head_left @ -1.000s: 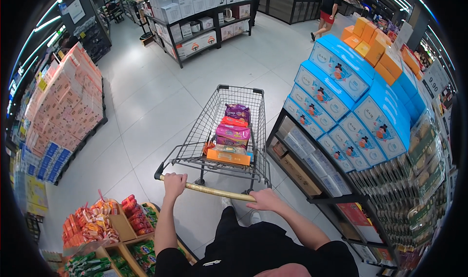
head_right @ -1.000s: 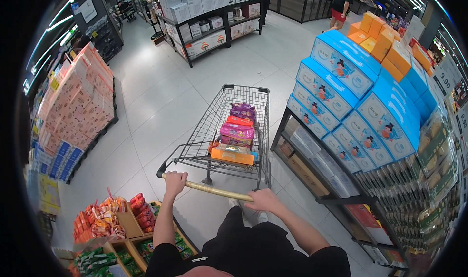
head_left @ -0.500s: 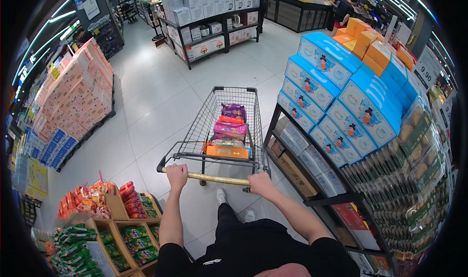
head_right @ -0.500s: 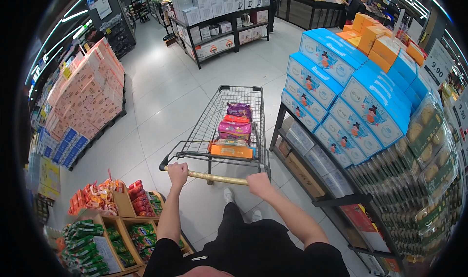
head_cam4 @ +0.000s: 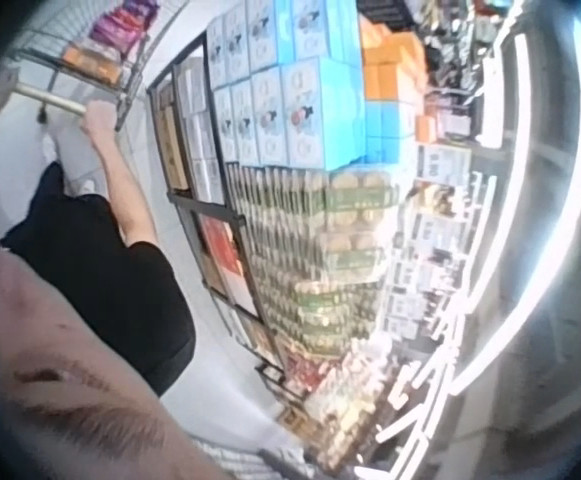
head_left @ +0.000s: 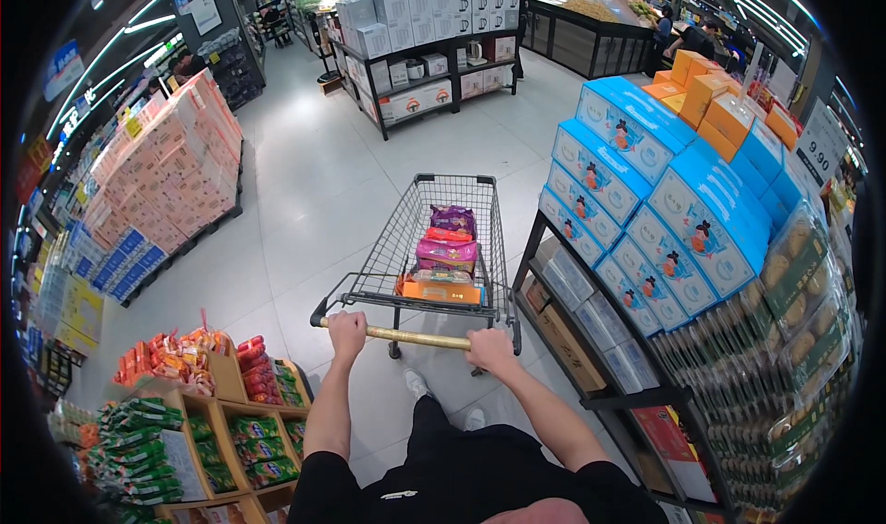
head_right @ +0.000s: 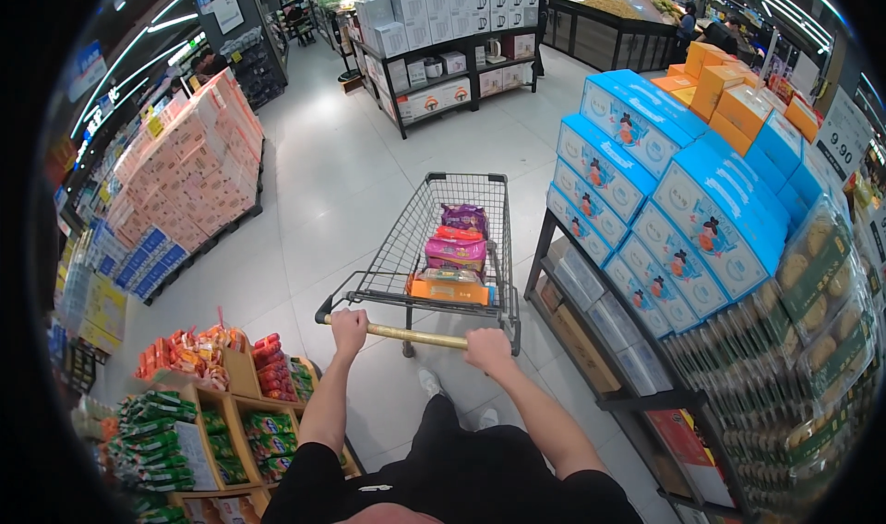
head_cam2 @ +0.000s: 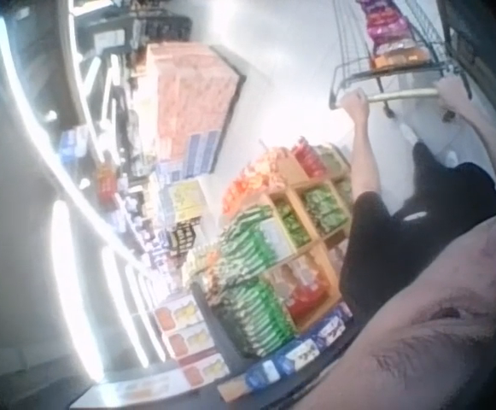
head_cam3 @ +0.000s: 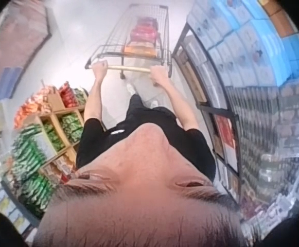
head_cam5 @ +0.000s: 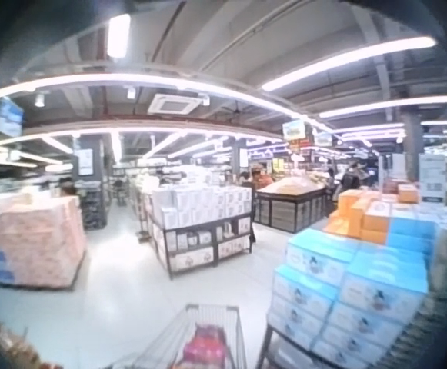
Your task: The person pushes a shopping cart through a supermarket, selects a package of instant noodles and places it into the cart, picks up and returns a bowl of noodles to the shelf, and places a container of pastries and another pack of noodles into the cart.
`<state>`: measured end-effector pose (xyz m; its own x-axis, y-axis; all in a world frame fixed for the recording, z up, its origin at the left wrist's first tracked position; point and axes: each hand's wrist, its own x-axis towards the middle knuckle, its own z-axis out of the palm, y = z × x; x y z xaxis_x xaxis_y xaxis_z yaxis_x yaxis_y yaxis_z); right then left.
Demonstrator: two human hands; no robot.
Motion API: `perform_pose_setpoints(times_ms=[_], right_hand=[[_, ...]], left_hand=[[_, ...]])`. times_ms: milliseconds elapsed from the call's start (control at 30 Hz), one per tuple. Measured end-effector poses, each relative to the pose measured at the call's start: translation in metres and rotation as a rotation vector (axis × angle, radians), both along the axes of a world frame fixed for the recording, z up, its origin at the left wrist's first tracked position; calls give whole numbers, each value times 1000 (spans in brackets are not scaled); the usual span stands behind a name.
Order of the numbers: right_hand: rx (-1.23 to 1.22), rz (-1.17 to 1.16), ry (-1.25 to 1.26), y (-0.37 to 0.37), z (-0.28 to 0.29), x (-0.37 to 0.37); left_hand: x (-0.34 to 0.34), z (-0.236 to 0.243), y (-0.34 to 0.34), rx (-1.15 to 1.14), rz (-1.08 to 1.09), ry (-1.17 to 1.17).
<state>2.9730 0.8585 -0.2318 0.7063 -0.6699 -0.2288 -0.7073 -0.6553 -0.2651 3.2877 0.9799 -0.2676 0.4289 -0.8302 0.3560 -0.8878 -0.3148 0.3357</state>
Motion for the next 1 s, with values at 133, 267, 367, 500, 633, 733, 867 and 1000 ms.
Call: perform_pose_setpoints(times_ms=[133,267,367,500,633,733,867,1000], right_hand=[[35,5,50,-9,11,9],[11,20,68,-24,4,10],[-17,45,60,-36,-1,14],[-22,65,47,-57,-2,23],[-3,39,43,-83,-8,36],[22,45,59,-104,-14,52],[154,41,177,-134,-15,79],[413,31,259,-165,-16,105]], left_hand=[[2,-2,-2,-20,6,26],[3,-11,-9,-33,46,65],[10,-18,-12,-15,54,73],[13,-21,-20,-45,67,60],[15,-20,-37,-51,107,52],[26,-21,-50,-72,135,52],[42,-25,-70,-91,193,36],[64,-29,-92,-69,219,35]])
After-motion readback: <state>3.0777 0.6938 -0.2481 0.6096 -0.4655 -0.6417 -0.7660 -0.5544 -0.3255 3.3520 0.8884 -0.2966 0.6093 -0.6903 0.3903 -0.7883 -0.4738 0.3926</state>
